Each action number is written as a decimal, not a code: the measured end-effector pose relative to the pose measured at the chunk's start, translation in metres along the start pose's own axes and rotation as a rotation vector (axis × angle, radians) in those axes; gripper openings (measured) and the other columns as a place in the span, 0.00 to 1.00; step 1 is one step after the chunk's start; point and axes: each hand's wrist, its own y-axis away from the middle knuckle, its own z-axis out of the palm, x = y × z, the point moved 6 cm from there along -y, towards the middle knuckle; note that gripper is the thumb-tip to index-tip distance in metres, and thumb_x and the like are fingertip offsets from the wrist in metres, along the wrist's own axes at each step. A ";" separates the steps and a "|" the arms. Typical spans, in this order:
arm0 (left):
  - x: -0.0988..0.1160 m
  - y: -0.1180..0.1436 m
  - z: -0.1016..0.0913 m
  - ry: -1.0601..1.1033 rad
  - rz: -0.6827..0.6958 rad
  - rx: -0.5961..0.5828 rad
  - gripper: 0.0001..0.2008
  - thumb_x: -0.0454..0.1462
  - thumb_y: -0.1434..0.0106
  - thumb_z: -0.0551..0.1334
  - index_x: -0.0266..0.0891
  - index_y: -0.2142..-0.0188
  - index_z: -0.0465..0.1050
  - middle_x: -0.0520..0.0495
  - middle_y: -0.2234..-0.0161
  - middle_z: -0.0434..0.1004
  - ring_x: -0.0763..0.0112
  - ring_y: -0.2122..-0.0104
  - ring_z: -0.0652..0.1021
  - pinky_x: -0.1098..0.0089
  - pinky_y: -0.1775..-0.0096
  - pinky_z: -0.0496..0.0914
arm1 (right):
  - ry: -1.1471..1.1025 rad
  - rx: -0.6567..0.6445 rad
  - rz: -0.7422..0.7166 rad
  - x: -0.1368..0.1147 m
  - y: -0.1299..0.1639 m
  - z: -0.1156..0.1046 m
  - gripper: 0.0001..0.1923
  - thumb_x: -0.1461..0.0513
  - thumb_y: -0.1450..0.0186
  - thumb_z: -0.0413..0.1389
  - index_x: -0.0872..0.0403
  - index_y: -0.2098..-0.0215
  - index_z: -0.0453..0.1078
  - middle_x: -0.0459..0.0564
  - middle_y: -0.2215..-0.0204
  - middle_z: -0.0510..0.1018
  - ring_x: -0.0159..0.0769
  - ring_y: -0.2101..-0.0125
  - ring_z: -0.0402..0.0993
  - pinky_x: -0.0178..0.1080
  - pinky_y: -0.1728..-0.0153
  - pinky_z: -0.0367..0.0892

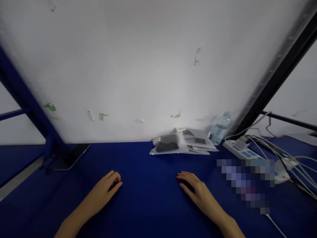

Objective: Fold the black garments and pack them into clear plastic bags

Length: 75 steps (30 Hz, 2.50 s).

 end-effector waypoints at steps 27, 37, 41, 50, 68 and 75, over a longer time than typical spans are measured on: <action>0.001 -0.002 -0.001 -0.008 0.022 0.017 0.09 0.41 0.32 0.52 0.43 0.67 0.65 0.53 0.68 0.65 0.70 0.70 0.70 0.69 0.65 0.65 | -0.012 0.013 0.012 -0.002 0.001 -0.002 0.14 0.56 0.31 0.49 0.49 0.51 0.72 0.51 0.50 0.75 0.42 0.45 0.66 0.49 0.43 0.63; 0.003 -0.001 -0.001 -0.001 0.013 0.007 0.09 0.41 0.32 0.52 0.43 0.67 0.65 0.52 0.68 0.65 0.70 0.70 0.70 0.69 0.65 0.65 | -0.089 0.004 0.069 -0.015 0.003 -0.010 0.19 0.51 0.30 0.46 0.49 0.50 0.72 0.51 0.49 0.75 0.43 0.43 0.64 0.51 0.41 0.59; 0.003 -0.001 -0.002 -0.006 0.013 0.006 0.09 0.42 0.32 0.52 0.43 0.67 0.65 0.52 0.69 0.65 0.69 0.71 0.69 0.69 0.66 0.65 | -0.164 0.029 0.106 -0.016 0.007 -0.013 0.23 0.51 0.28 0.40 0.49 0.50 0.72 0.50 0.47 0.73 0.40 0.43 0.64 0.49 0.39 0.57; 0.003 -0.001 -0.002 -0.008 0.025 0.020 0.09 0.42 0.33 0.52 0.43 0.67 0.66 0.52 0.69 0.65 0.70 0.71 0.70 0.69 0.66 0.65 | -0.188 0.026 0.131 -0.017 0.008 -0.016 0.30 0.49 0.28 0.34 0.49 0.54 0.76 0.50 0.48 0.74 0.43 0.43 0.63 0.52 0.39 0.55; 0.001 -0.001 -0.001 0.001 0.014 0.012 0.10 0.43 0.32 0.52 0.43 0.67 0.65 0.53 0.69 0.65 0.70 0.71 0.70 0.69 0.66 0.65 | -0.134 0.010 0.106 -0.014 0.008 -0.013 0.24 0.52 0.28 0.37 0.48 0.48 0.71 0.48 0.46 0.73 0.41 0.42 0.63 0.51 0.39 0.55; 0.005 0.000 -0.004 -0.001 0.022 0.025 0.10 0.42 0.33 0.52 0.43 0.68 0.66 0.53 0.69 0.66 0.70 0.72 0.70 0.70 0.67 0.65 | -0.131 0.007 0.085 -0.013 0.007 -0.013 0.23 0.52 0.28 0.38 0.48 0.47 0.70 0.48 0.47 0.73 0.40 0.42 0.63 0.50 0.38 0.55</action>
